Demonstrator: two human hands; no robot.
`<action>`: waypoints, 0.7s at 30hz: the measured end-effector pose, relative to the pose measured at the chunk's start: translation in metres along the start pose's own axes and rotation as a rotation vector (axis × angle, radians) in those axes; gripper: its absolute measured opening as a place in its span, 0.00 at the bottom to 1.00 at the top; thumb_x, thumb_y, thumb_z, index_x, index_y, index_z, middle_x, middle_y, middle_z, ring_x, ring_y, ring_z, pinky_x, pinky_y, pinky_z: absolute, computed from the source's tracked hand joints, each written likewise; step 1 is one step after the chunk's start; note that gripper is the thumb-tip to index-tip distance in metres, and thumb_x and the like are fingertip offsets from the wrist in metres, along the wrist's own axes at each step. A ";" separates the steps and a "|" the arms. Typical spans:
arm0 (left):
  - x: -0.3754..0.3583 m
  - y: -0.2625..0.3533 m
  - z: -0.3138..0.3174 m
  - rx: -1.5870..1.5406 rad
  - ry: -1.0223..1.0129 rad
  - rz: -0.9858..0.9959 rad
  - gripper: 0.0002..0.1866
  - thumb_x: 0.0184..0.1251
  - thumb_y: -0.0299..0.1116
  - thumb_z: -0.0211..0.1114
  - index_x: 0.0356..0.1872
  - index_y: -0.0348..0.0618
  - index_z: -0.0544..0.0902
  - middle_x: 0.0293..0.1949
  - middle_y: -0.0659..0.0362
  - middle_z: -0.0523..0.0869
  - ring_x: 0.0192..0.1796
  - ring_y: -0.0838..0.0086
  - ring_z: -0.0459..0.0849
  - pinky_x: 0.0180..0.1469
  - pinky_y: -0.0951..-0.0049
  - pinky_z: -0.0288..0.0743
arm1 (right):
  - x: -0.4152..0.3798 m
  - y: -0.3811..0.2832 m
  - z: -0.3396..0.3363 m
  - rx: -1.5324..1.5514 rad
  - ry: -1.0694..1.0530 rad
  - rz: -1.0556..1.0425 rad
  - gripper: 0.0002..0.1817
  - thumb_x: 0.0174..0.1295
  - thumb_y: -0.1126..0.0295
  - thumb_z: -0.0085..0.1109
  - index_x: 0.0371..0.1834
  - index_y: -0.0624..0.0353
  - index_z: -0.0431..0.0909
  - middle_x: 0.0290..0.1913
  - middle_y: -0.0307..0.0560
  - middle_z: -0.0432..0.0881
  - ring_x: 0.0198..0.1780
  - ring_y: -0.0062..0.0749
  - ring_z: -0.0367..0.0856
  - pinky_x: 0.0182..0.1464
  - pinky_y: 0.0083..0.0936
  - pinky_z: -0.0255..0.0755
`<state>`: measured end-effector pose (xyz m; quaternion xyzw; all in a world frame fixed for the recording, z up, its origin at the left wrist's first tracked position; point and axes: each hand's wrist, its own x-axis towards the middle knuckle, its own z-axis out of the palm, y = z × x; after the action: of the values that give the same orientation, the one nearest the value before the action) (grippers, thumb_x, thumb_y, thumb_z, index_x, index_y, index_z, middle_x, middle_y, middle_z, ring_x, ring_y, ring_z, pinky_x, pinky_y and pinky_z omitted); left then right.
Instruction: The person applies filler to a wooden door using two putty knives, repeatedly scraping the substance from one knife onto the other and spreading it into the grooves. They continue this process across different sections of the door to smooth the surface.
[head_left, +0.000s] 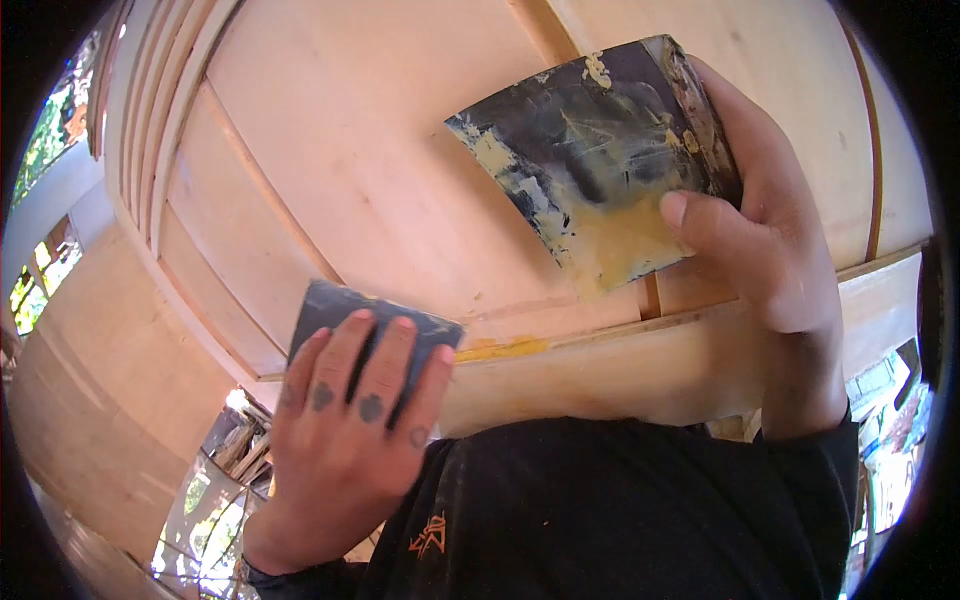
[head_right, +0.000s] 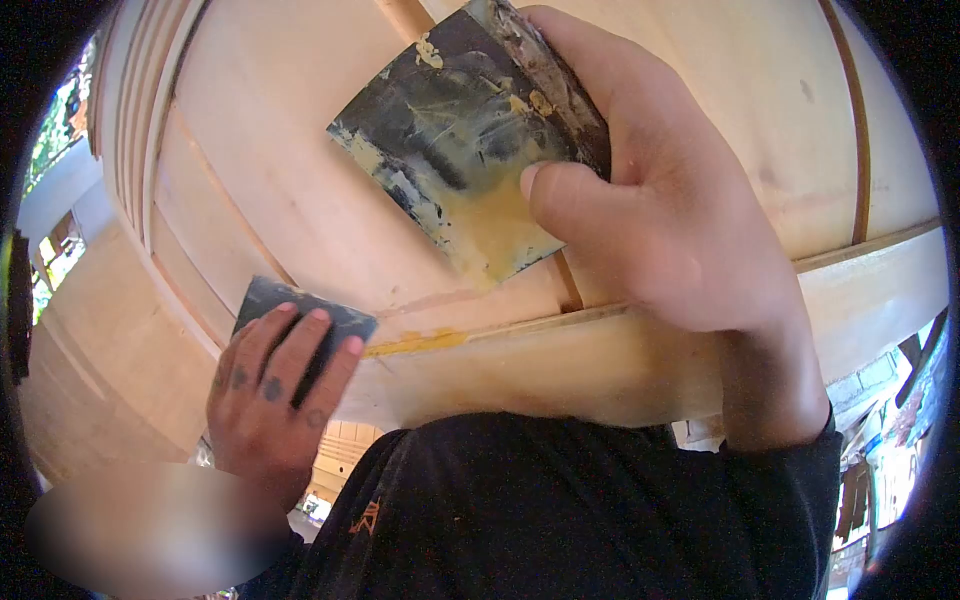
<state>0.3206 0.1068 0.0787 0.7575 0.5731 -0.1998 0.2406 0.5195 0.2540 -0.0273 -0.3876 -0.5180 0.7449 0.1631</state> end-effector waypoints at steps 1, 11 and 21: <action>0.000 0.003 0.003 -0.007 0.022 0.037 0.16 0.56 0.31 0.60 0.47 0.42 0.80 0.50 0.53 0.78 0.54 0.56 0.76 0.55 0.54 0.69 | 0.001 0.005 -0.002 -0.024 0.005 0.007 0.37 0.50 0.75 0.52 0.66 0.74 0.53 0.59 0.56 0.70 0.61 0.36 0.69 0.65 0.27 0.58; 0.033 0.032 0.011 0.062 0.028 0.303 0.16 0.54 0.32 0.60 0.43 0.37 0.83 0.50 0.54 0.80 0.53 0.57 0.74 0.55 0.52 0.68 | 0.010 0.003 -0.015 0.121 -0.150 -0.017 0.35 0.49 0.78 0.50 0.65 0.71 0.56 0.57 0.54 0.72 0.58 0.32 0.71 0.62 0.23 0.61; 0.020 0.017 0.017 0.129 -0.014 0.384 0.14 0.51 0.33 0.59 0.33 0.33 0.85 0.42 0.51 0.81 0.49 0.59 0.74 0.56 0.54 0.65 | 0.011 -0.011 -0.016 0.187 -0.271 -0.048 0.29 0.48 0.85 0.46 0.60 0.71 0.61 0.51 0.50 0.76 0.51 0.26 0.73 0.57 0.20 0.66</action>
<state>0.3416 0.1083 0.0554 0.8653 0.4023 -0.1919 0.2293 0.5231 0.2758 -0.0245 -0.2541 -0.4727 0.8313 0.1447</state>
